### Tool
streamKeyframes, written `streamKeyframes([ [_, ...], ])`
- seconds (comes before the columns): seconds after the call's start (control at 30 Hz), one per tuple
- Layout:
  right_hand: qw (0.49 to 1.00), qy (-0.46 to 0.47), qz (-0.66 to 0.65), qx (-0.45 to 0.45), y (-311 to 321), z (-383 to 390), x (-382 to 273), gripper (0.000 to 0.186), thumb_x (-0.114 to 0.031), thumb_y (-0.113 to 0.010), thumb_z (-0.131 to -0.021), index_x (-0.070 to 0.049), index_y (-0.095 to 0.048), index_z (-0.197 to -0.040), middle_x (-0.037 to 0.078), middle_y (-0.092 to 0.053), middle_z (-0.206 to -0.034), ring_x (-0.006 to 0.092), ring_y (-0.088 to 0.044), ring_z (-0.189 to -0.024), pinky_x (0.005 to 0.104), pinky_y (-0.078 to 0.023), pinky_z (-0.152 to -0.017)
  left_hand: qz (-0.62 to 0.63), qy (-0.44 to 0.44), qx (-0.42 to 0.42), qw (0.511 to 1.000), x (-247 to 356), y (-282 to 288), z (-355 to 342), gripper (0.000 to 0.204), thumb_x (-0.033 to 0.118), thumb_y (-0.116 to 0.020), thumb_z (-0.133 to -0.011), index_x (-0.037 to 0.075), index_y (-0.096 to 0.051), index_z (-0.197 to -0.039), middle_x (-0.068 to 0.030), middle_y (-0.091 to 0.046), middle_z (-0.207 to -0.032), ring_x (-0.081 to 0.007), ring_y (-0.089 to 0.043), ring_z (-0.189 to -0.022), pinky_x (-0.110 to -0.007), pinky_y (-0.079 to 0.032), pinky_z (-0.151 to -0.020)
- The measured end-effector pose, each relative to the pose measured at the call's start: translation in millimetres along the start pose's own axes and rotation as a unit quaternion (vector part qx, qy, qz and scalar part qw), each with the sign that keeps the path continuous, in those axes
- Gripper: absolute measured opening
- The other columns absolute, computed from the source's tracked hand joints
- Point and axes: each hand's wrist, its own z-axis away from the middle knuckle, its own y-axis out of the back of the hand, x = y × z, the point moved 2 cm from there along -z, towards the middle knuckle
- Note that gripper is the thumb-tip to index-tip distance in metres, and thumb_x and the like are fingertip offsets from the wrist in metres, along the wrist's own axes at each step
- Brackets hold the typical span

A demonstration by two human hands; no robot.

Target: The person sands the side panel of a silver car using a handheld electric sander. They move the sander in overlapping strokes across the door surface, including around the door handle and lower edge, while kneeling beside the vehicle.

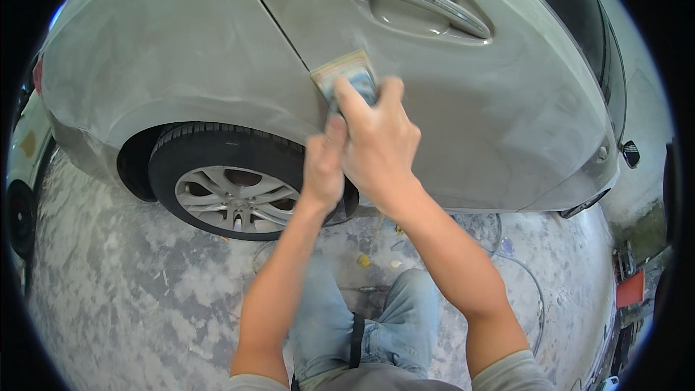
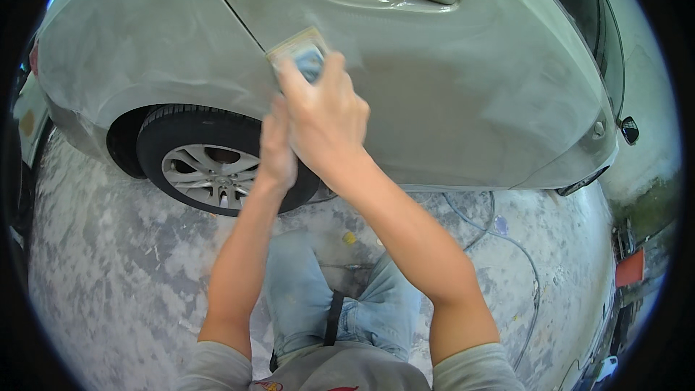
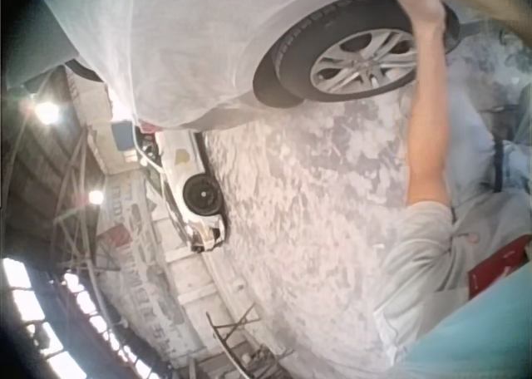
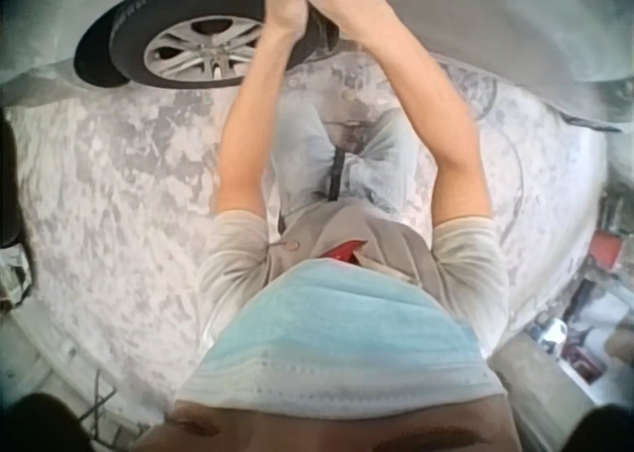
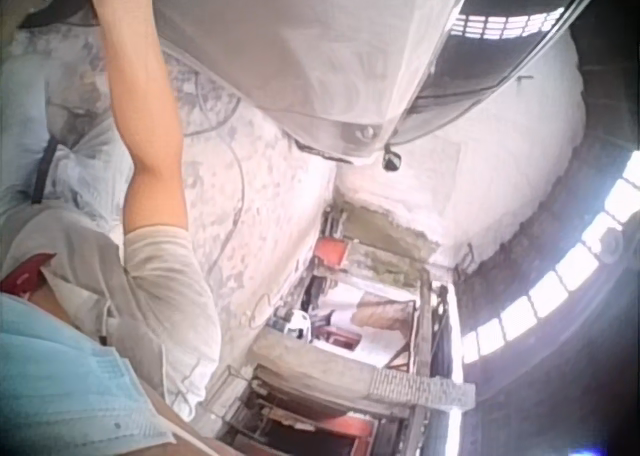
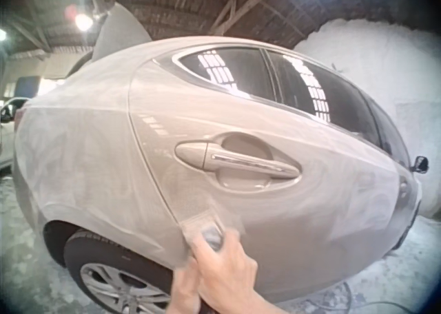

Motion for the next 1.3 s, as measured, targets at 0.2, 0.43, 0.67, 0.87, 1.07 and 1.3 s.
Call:
streamKeyframes([
  [0.2, 1.0, -0.002, 0.007, 0.003, 0, 8, 7, 0.05, -0.016, -0.078, -0.082, -0.02, -0.068, -0.13, 0.019, -0.051, -0.108, 0.0394, -0.068, -0.086, 0.0478, -0.056, -0.059, 0.019, 0.007, -0.022, 1.0, -7, 4, -7, 0.061, 0.057, -0.048, -0.115, -0.001, -0.068, -0.11, -0.0029, -0.067, -0.108, -0.0084, -0.057, -0.1, -0.03, -0.046, -0.085],
  [0.43, 1.0, -0.011, 0.019, -0.007, 1, 14, 8, 0.051, -0.016, -0.077, -0.083, -0.022, -0.068, -0.132, 0.019, -0.051, -0.109, 0.0395, -0.068, -0.086, 0.0483, -0.056, -0.059, -0.015, 0.001, -0.005, 1.0, -21, 0, 3, 0.059, 0.056, -0.051, -0.115, 0.003, -0.067, -0.094, 0.0014, -0.064, -0.095, -0.007, -0.053, -0.089, -0.029, -0.042, -0.076],
  [0.67, 1.0, 0.002, 0.013, 0.01, -4, 2, -2, 0.047, -0.019, -0.077, -0.084, -0.021, -0.07, -0.13, 0.019, -0.051, -0.108, 0.04, -0.068, -0.085, 0.0492, -0.055, -0.061, 0.041, 0.026, -0.035, 0.998, -3, 11, -11, 0.063, 0.058, -0.045, -0.116, -0.001, -0.065, -0.127, -0.0072, -0.07, -0.123, -0.0136, -0.063, -0.117, -0.034, -0.05, -0.098],
  [0.87, 0.999, -0.016, 0.026, -0.008, -2, 4, -7, 0.046, -0.02, -0.077, -0.085, -0.02, -0.07, -0.13, 0.02, -0.052, -0.108, 0.0409, -0.068, -0.083, 0.0484, -0.054, -0.062, 0.024, 0.018, -0.012, 0.999, -3, 7, -3, 0.058, 0.058, -0.049, -0.114, 0.002, -0.065, -0.111, -0.0027, -0.065, -0.11, -0.0114, -0.054, -0.106, -0.032, -0.043, -0.089],
  [1.07, 1.0, -0.01, 0.023, 0.01, -4, 2, -5, 0.046, -0.019, -0.077, -0.085, -0.021, -0.071, -0.13, 0.02, -0.053, -0.109, 0.0421, -0.069, -0.084, 0.0493, -0.055, -0.063, 0.043, 0.021, -0.027, 0.998, -2, 12, -12, 0.062, 0.057, -0.049, -0.115, -0.001, -0.07, -0.123, -0.0061, -0.071, -0.121, -0.0106, -0.063, -0.11, -0.031, -0.05, -0.094],
  [1.3, 0.999, -0.023, 0.031, 0.005, -3, 12, -2, 0.049, -0.018, -0.077, -0.083, -0.022, -0.069, -0.131, 0.019, -0.051, -0.109, 0.0411, -0.068, -0.085, 0.05, -0.056, -0.06, -0.067, 0.051, -0.041, 0.996, -22, 16, 0, 0.063, 0.058, -0.049, -0.115, -0.001, -0.072, -0.115, -0.0033, -0.071, -0.11, -0.0078, -0.059, -0.103, -0.03, -0.048, -0.089],
])
